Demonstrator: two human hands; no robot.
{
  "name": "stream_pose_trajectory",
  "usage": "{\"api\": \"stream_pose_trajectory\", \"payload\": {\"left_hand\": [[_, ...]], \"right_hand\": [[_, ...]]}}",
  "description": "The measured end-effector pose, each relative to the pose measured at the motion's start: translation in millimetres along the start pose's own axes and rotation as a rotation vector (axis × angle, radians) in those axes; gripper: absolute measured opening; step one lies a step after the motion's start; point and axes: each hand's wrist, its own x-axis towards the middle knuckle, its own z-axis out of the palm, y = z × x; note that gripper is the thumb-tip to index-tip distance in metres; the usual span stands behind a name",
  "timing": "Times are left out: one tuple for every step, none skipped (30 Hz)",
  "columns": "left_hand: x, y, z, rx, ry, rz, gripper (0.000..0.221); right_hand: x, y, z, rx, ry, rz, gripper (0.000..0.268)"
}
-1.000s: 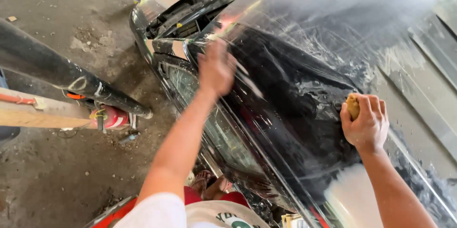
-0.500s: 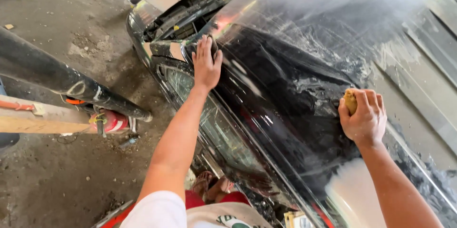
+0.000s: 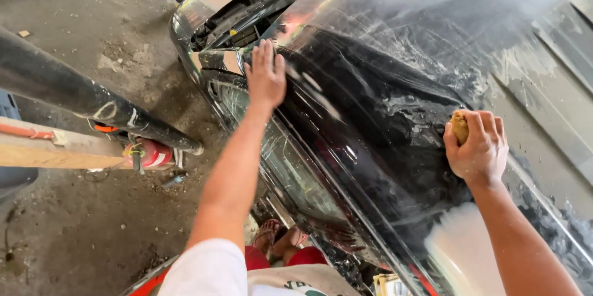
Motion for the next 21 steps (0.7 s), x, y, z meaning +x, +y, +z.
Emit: {"api": "stream_pose_trajectory", "payload": {"left_hand": [[-39,28,6,0.001,0.004,0.007,0.066],[-77,54,12,-0.172,0.137,0.221,0.052],[-121,78,21,-0.344,0.253,0.43,0.046],[-156,80,33,-0.345,0.241,0.431,0.046],[-186,86,46,0.131,0.017,0.7,0.048],[-216,91,57,0.622,-0.212,0.939,0.06],[-184,87,41,0.623,-0.195,0.937,0.06],[-153,83,24,0.592,-0.013,0.888,0.052],[-129,77,8,0.557,0.142,0.841,0.054],[-91,59,-2,0.556,0.132,0.846,0.054],[-52,42,-13,0.245,0.045,0.542,0.054],[-13,26,-24,-0.058,-0.044,0.231,0.057],[-30,44,-26,-0.06,-0.045,0.233,0.057],[-47,63,-29,-0.078,-0.036,0.168,0.056],[-60,84,-35,-0.089,-0.021,0.114,0.054],[-87,101,-15,-0.083,-0.017,0.128,0.054],[-122,115,9,0.071,-0.136,0.423,0.06],[-159,128,33,0.223,-0.258,0.718,0.065],[-174,127,51,0.219,-0.263,0.727,0.065],[-189,125,68,0.186,-0.261,0.858,0.062],[-197,126,84,0.157,-0.237,0.987,0.059]], "right_hand": [[3,1,1,-0.001,0.008,0.002,0.027],[5,2,2,-0.003,0.0,0.007,0.027],[0,1,2,-0.007,-0.023,0.02,0.027],[-5,-1,0,-0.009,-0.029,0.029,0.027],[-2,-1,-2,-0.01,-0.026,0.011,0.027],[1,-1,-3,-0.01,-0.023,-0.007,0.028],[5,-1,-2,-0.012,-0.011,-0.018,0.028],[9,0,-1,-0.009,-0.007,-0.007,0.027],[0,-1,-2,-0.006,-0.021,0.022,0.027],[0,-2,-2,-0.007,-0.027,0.03,0.027],[2,-2,-1,-0.005,-0.034,0.032,0.026],[3,-2,-2,-0.003,-0.042,0.033,0.026],[1,-1,-2,-0.005,-0.042,0.034,0.026],[-1,-1,-4,-0.007,-0.054,0.04,0.027],[-1,-2,-2,-0.005,-0.053,0.052,0.027],[10,-2,0,-0.004,-0.04,0.059,0.027],[7,-2,-1,-0.008,-0.025,0.025,0.025],[4,-1,-2,-0.012,-0.01,-0.008,0.023],[1,-5,-7,-0.019,-0.01,-0.001,0.023],[-3,-8,-12,0.019,0.001,-0.015,0.022],[4,-11,-13,0.061,0.026,-0.046,0.021]]}}
